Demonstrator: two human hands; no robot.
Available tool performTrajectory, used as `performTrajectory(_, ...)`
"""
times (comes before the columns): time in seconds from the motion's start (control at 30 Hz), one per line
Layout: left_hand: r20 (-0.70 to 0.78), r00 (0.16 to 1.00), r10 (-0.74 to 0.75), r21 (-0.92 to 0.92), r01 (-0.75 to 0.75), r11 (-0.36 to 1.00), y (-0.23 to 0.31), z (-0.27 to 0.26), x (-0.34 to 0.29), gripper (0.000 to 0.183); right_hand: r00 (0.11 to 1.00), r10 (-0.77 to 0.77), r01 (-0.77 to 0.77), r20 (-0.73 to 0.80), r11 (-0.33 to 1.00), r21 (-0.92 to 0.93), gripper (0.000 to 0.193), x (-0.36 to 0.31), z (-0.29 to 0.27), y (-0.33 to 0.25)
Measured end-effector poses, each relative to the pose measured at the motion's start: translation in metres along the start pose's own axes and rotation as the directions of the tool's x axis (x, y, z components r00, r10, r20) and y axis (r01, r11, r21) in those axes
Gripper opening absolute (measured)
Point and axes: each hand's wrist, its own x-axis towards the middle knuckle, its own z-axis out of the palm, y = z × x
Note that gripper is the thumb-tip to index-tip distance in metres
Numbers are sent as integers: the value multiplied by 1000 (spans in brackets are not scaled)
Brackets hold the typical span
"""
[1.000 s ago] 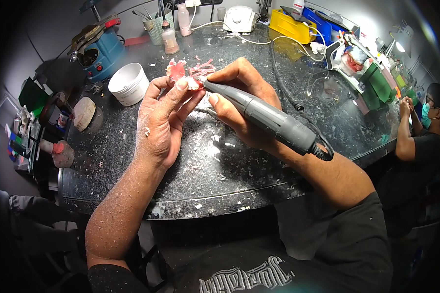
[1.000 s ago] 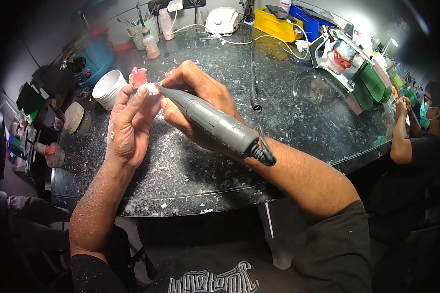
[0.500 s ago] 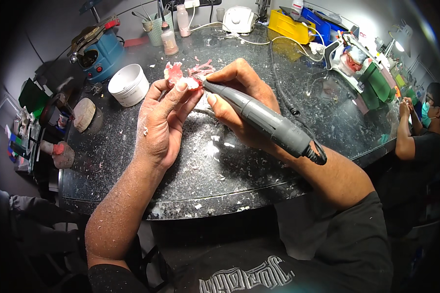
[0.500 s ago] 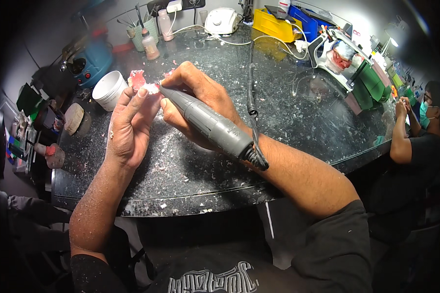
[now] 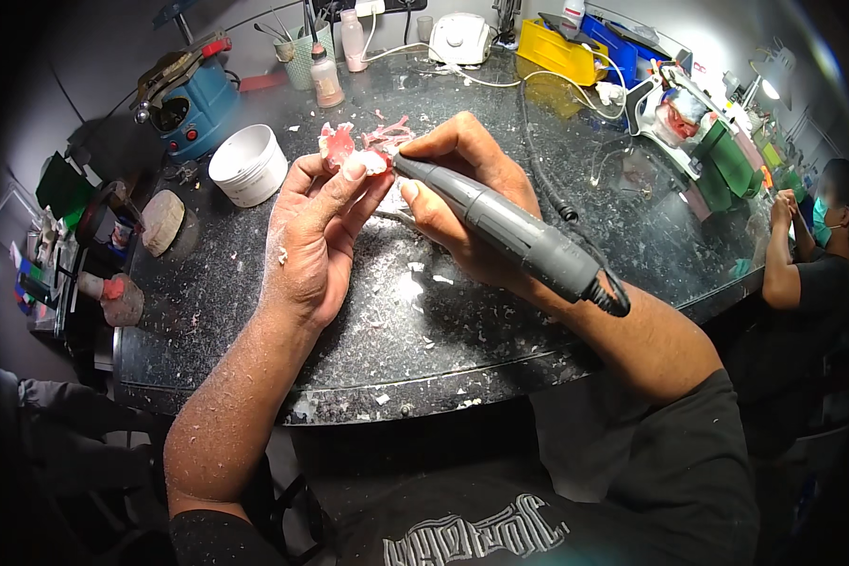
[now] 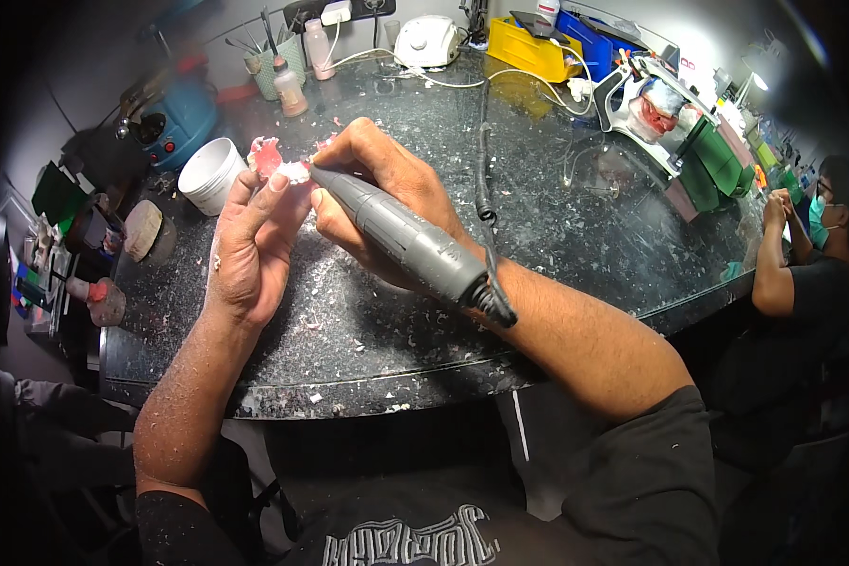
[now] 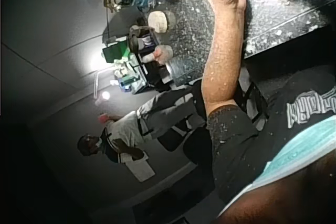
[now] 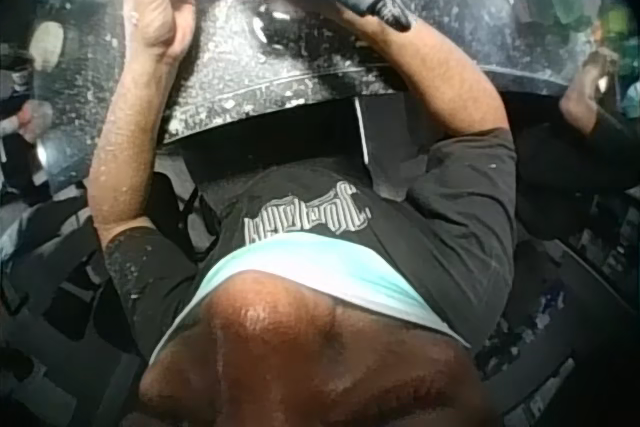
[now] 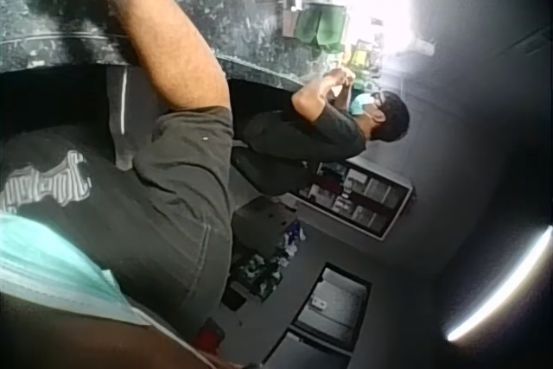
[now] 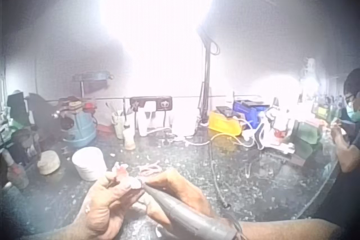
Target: The person uses a rotary tool to carve and shape a small pink object, likely a dental model, while seated at a cluttered workbench. The person repeatedly rotates the object and applies the tool to different areas, generating pink shavings that accumulate on the table.
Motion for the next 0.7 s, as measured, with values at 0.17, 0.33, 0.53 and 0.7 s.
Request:
performTrajectory(0.17, 10, 1000, 6, 33, -6, 999, 0, -2, -1, 20, 1000, 28, -28, -2, 999, 17, 28, 0, 1, 1)
performTrajectory(0.33, -6, 1000, 4, 30, -4, 1000, -1, 0, -2, 22, 1000, -3, 4, 23, 1000, -18, 27, -1, 0, 3)
performTrajectory(0.53, 4, 1000, 6, 33, -6, 999, -2, -5, 0, 22, 1000, 13, -13, -9, 997, 78, 27, 0, 4, 3)
performTrajectory(0.7, 28, 1000, 6, 11, -6, 1000, -1, 6, -2, 22, 971, 97, -62, -219, 985, 163, 32, 7, 0, 4)
